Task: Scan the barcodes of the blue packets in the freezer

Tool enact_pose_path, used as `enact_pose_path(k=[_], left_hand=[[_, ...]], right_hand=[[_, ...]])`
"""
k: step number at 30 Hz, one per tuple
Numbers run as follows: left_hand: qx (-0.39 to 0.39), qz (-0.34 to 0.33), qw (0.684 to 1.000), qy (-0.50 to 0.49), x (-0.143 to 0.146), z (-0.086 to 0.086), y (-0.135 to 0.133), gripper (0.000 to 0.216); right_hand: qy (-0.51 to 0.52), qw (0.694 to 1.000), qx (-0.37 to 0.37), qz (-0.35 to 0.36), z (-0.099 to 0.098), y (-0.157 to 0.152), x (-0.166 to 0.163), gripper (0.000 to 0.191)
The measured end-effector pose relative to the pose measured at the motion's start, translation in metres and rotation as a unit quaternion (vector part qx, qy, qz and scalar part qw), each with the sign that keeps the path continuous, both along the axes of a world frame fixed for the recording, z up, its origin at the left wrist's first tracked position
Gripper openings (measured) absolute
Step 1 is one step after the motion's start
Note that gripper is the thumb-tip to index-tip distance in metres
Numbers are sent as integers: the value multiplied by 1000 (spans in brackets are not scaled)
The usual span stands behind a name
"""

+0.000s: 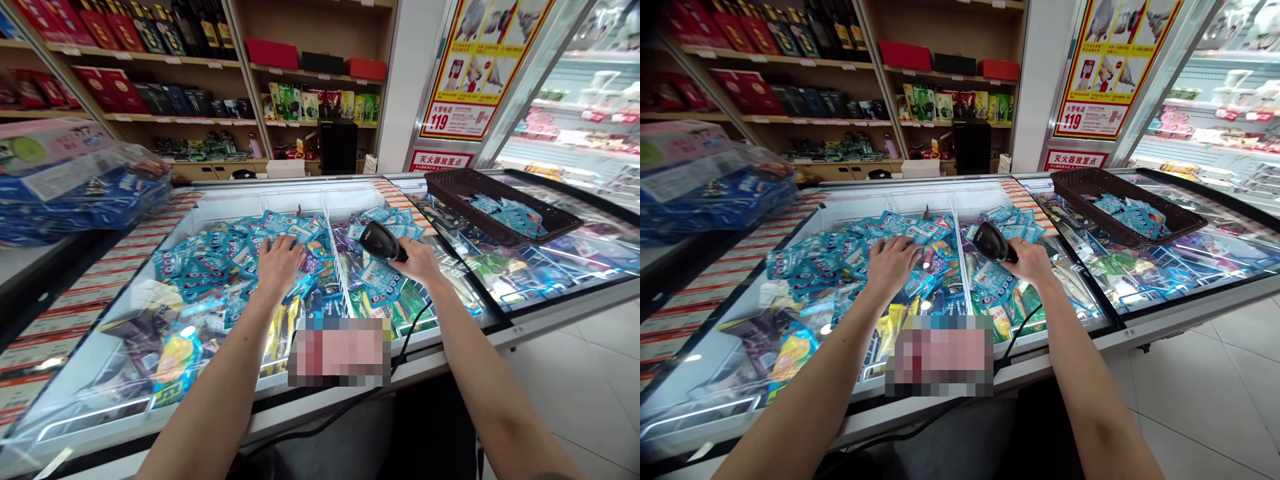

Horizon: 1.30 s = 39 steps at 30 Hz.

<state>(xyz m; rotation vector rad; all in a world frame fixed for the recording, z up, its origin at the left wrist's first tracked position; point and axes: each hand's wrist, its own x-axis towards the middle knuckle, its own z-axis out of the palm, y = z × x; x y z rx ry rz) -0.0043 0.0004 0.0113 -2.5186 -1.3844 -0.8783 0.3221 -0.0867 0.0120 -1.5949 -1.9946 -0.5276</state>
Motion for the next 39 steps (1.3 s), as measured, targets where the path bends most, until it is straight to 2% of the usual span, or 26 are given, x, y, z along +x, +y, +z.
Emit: enact_pose_path(k=[5, 9, 12, 14, 17, 19, 22, 24, 26, 35, 37, 39], left_hand=[[14, 39, 999, 14, -5, 2, 4, 30], [28, 9, 1000, -9, 3, 7, 1, 36], [4, -64, 998, -18, 15, 11, -4, 34], [-39, -134, 990, -3, 27, 13, -10, 31], [-108, -263, 958, 34, 46, 16, -24, 35], [-124, -332, 934, 49, 57, 17, -34, 41], [-106, -386, 910, 106, 66, 17, -44, 44], [-86, -386, 907, 147, 66, 14, -42, 44], [-67, -358, 916, 167, 62, 10, -37, 43], [11, -189, 974, 127, 47, 9, -22, 37], [7, -181, 978, 105, 47, 8, -23, 36], [-4, -217, 972, 89, 47, 7, -23, 35]], right_hand=[[15, 999, 11, -43, 1, 1, 2, 36], [21, 997, 18, -77, 3, 0, 2, 35], [21, 996, 21, -88, 4, 0, 1, 35], [21, 996, 20, -89, 4, 0, 1, 35], [24, 995, 14, -92, 4, 0, 2, 35], [26, 995, 8, -97, 4, 0, 2, 35], [28, 994, -3, -102, 4, 0, 2, 36], [29, 994, -8, -106, 5, 1, 1, 37], [30, 993, -9, -113, 5, 1, 1, 37], [22, 993, -12, -114, 5, 1, 0, 34], [22, 993, -11, -112, 4, 1, 0, 35], [23, 993, -7, -112, 4, 1, 0, 35]])
